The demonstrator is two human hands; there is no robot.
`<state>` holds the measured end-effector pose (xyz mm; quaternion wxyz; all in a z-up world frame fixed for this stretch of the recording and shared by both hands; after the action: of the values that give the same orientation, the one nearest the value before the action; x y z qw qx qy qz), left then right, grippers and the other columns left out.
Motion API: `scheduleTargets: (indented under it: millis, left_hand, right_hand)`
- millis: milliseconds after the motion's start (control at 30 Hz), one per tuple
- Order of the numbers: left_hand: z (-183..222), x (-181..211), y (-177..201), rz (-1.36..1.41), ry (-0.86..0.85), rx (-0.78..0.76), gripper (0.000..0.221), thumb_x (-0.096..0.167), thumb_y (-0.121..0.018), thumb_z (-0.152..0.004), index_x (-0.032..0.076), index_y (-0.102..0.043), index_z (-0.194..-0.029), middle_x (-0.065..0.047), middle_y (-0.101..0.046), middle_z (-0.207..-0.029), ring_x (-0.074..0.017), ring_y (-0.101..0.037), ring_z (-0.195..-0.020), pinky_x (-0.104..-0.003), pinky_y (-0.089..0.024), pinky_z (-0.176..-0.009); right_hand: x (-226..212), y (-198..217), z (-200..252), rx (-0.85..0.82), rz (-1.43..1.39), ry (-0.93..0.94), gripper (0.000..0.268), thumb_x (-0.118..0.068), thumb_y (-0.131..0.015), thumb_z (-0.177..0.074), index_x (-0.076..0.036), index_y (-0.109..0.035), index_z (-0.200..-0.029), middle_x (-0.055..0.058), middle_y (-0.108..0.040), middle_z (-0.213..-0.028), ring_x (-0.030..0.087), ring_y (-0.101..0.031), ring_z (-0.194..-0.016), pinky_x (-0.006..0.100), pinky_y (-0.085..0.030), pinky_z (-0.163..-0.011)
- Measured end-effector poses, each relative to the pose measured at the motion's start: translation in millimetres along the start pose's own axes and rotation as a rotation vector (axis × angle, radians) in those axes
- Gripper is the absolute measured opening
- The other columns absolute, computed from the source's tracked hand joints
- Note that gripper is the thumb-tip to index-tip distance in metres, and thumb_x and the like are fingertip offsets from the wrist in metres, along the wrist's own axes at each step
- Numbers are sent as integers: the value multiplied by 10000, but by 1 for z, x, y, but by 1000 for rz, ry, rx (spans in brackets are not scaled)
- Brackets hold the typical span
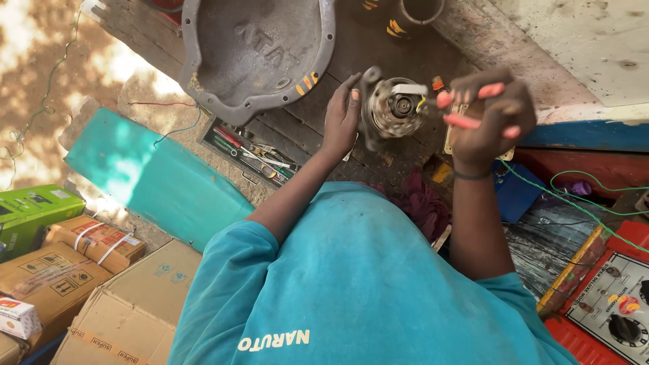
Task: The recorder is repairing an automotive alternator on a workbench, using tools to strip wires and assemble parts.
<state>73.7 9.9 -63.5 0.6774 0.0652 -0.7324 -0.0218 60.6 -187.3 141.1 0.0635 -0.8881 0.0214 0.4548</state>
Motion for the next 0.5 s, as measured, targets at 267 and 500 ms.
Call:
scheduleTargets:
  millis: [267,500]
  left_hand:
    - [2,-16,-2,2,-35,-1,607,475,-357,-1140,46,-433,-1563,-242,-461,-1604,-397,-390,-1539,-462,-294,-1264]
    - [1,-16,8,-41,-12,24,620,489,-325,-1138,69,-420,-1584,-240,-453,-1614,-405,-364,-1555,-473,-271,-1280]
  right_hand:
    - [-8,-32,25,-75,-91,-92,505,-418,-529,-1160,29,-441,-943,212,-611,-926,217,-567,-705,384,-580,-701]
    - [21,-47,-2,-105,-143,-93,459,-375,-566,-1139,14,-403,-955,182,-538,-932,221,-561,-738,374,-556,-670]
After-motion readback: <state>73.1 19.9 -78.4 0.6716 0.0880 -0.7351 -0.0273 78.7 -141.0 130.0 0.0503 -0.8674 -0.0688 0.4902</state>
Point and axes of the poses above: each hand's wrist, its own z-axis away from the middle knuckle, its own y-axis out of the back of the hand, x = y × z, the point moved 7 cm from there along -z, towards the middle knuckle
